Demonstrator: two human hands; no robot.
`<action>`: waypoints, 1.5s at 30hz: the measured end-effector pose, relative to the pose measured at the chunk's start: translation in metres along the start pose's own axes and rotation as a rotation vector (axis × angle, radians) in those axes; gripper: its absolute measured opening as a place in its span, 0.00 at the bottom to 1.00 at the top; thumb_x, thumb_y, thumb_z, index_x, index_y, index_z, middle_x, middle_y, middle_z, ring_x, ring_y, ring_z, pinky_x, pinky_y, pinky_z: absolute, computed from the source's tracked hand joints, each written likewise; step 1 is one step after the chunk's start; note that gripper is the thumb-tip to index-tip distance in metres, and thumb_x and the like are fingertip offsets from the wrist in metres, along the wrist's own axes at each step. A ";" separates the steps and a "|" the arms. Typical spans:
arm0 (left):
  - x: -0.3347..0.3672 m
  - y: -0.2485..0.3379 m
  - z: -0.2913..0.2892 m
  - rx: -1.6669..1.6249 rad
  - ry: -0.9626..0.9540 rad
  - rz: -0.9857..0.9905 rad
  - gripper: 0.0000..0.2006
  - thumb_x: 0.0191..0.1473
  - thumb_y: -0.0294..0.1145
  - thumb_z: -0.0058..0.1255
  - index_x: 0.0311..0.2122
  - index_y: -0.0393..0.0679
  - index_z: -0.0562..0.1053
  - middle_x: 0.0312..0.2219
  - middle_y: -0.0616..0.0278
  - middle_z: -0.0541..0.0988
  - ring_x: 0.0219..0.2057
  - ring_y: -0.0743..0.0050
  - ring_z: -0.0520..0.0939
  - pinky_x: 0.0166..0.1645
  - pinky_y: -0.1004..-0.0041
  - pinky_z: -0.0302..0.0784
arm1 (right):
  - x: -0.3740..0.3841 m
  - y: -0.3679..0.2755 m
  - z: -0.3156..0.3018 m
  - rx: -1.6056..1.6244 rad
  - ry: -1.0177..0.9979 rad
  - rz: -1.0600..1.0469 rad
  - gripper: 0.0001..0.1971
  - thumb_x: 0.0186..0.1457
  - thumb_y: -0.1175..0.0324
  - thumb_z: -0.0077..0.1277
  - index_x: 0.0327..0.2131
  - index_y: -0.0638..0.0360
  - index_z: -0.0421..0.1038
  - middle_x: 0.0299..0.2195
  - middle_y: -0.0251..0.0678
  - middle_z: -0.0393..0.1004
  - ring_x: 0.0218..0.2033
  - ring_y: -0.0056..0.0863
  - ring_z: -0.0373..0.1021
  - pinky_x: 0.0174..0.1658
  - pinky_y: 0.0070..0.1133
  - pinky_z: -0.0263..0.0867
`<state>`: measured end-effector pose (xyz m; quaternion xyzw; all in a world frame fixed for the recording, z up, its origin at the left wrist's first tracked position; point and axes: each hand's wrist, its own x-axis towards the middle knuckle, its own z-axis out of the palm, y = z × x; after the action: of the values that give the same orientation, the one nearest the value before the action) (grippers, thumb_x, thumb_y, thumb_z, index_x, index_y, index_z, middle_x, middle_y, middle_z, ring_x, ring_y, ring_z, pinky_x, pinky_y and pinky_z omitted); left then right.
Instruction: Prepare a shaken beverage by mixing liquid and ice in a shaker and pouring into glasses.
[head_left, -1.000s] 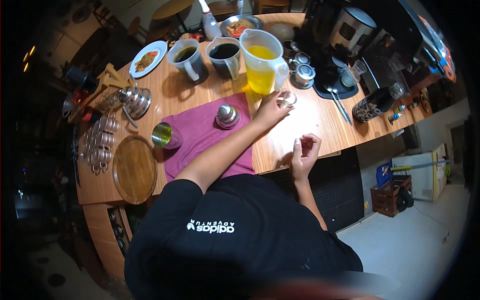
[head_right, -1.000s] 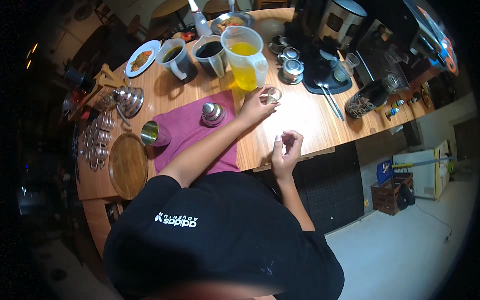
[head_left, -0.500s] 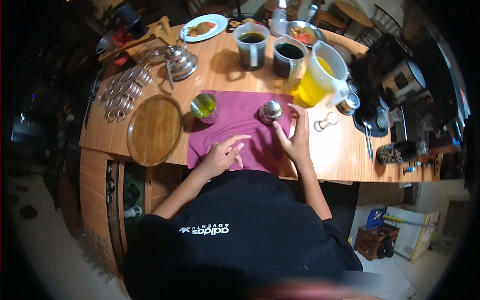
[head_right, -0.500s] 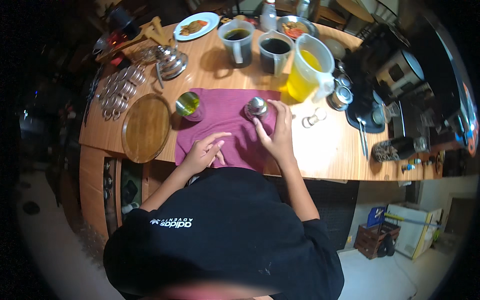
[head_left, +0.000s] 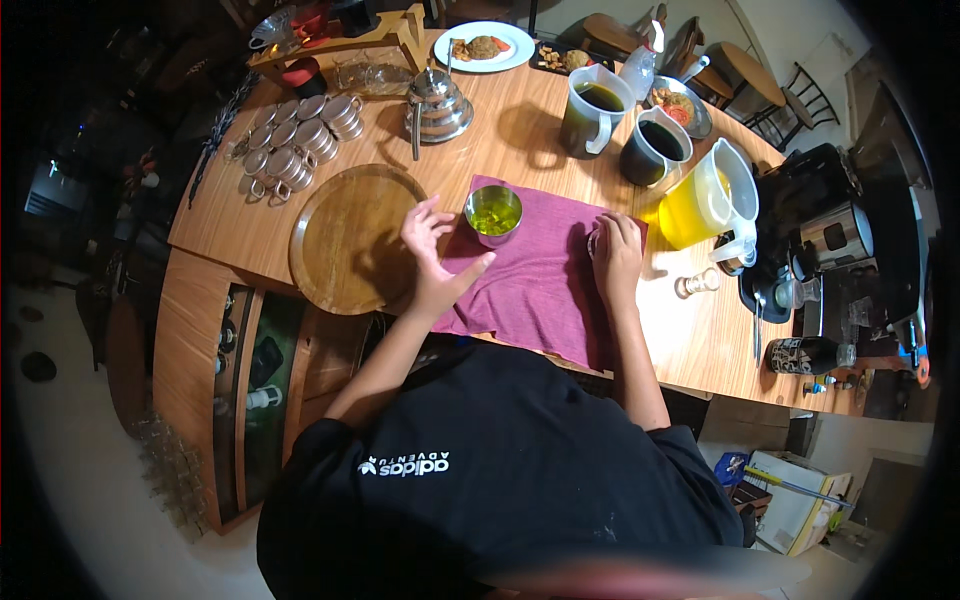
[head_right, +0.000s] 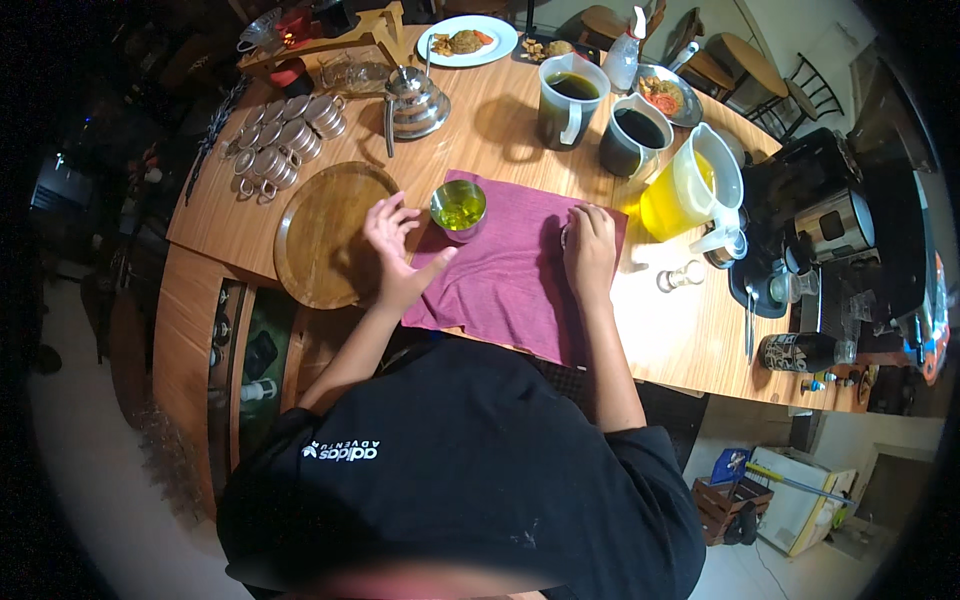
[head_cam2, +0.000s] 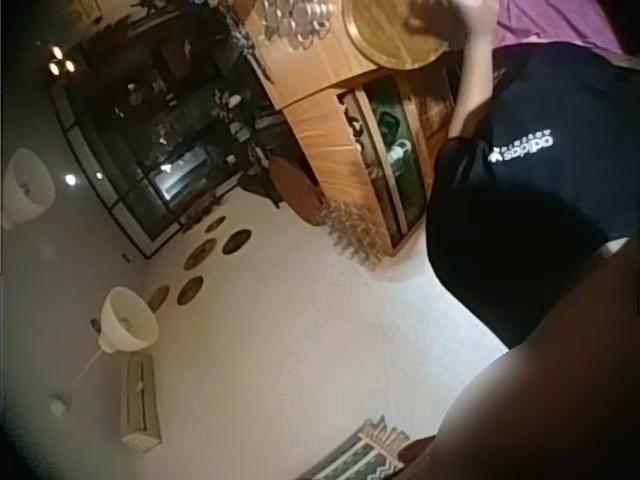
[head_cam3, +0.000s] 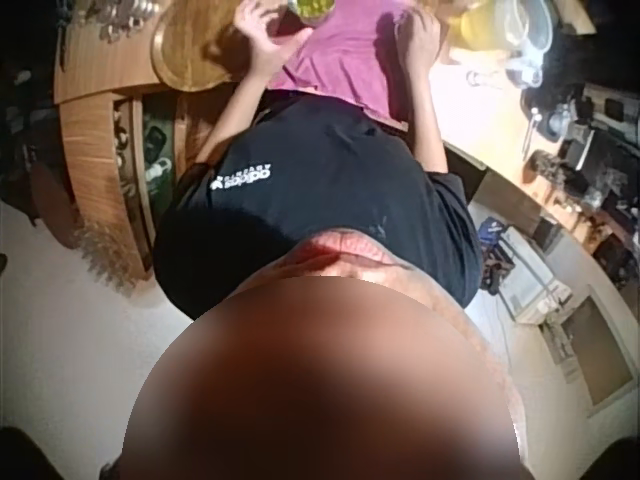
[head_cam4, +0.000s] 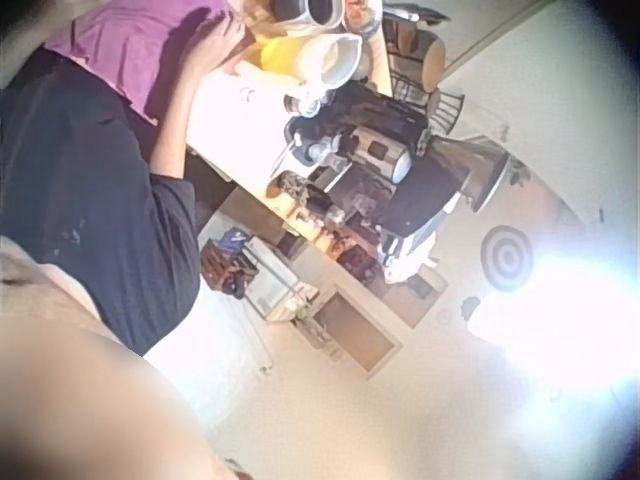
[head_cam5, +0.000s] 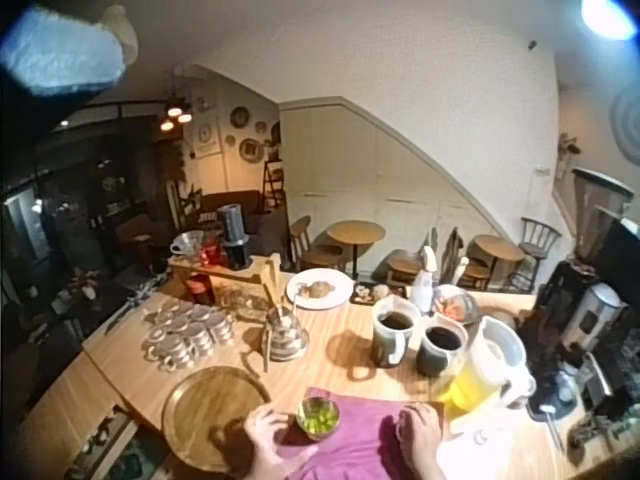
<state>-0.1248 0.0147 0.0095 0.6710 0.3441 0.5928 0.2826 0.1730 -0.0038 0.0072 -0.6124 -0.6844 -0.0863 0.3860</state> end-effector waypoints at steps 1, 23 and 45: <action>0.003 -0.010 0.004 -0.030 -0.039 -0.034 0.62 0.39 0.35 0.77 0.69 0.48 0.39 0.64 0.44 0.54 0.61 0.55 0.64 0.67 0.55 0.60 | 0.000 0.004 0.000 0.145 0.023 0.034 0.10 0.57 0.75 0.56 0.43 0.66 0.74 0.45 0.45 0.76 0.50 0.45 0.72 0.56 0.32 0.67; 0.020 -0.081 0.062 -0.306 -0.119 -0.150 0.51 0.32 0.36 0.80 0.61 0.41 0.60 0.52 0.51 0.73 0.54 0.56 0.77 0.58 0.60 0.74 | 0.075 -0.112 0.034 0.739 -0.141 0.145 0.14 0.55 0.72 0.64 0.42 0.64 0.72 0.40 0.39 0.81 0.43 0.26 0.77 0.48 0.23 0.71; 0.027 -0.054 0.045 -0.247 -0.192 -0.316 0.46 0.34 0.26 0.71 0.63 0.41 0.61 0.55 0.52 0.73 0.57 0.57 0.75 0.62 0.63 0.72 | 0.097 -0.135 0.031 0.445 -0.406 0.100 0.15 0.50 0.68 0.67 0.37 0.63 0.72 0.35 0.44 0.81 0.37 0.34 0.80 0.42 0.27 0.73</action>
<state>-0.0851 0.0695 -0.0229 0.6225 0.3414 0.5120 0.4836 0.0424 0.0576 0.0953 -0.5507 -0.7186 0.2089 0.3699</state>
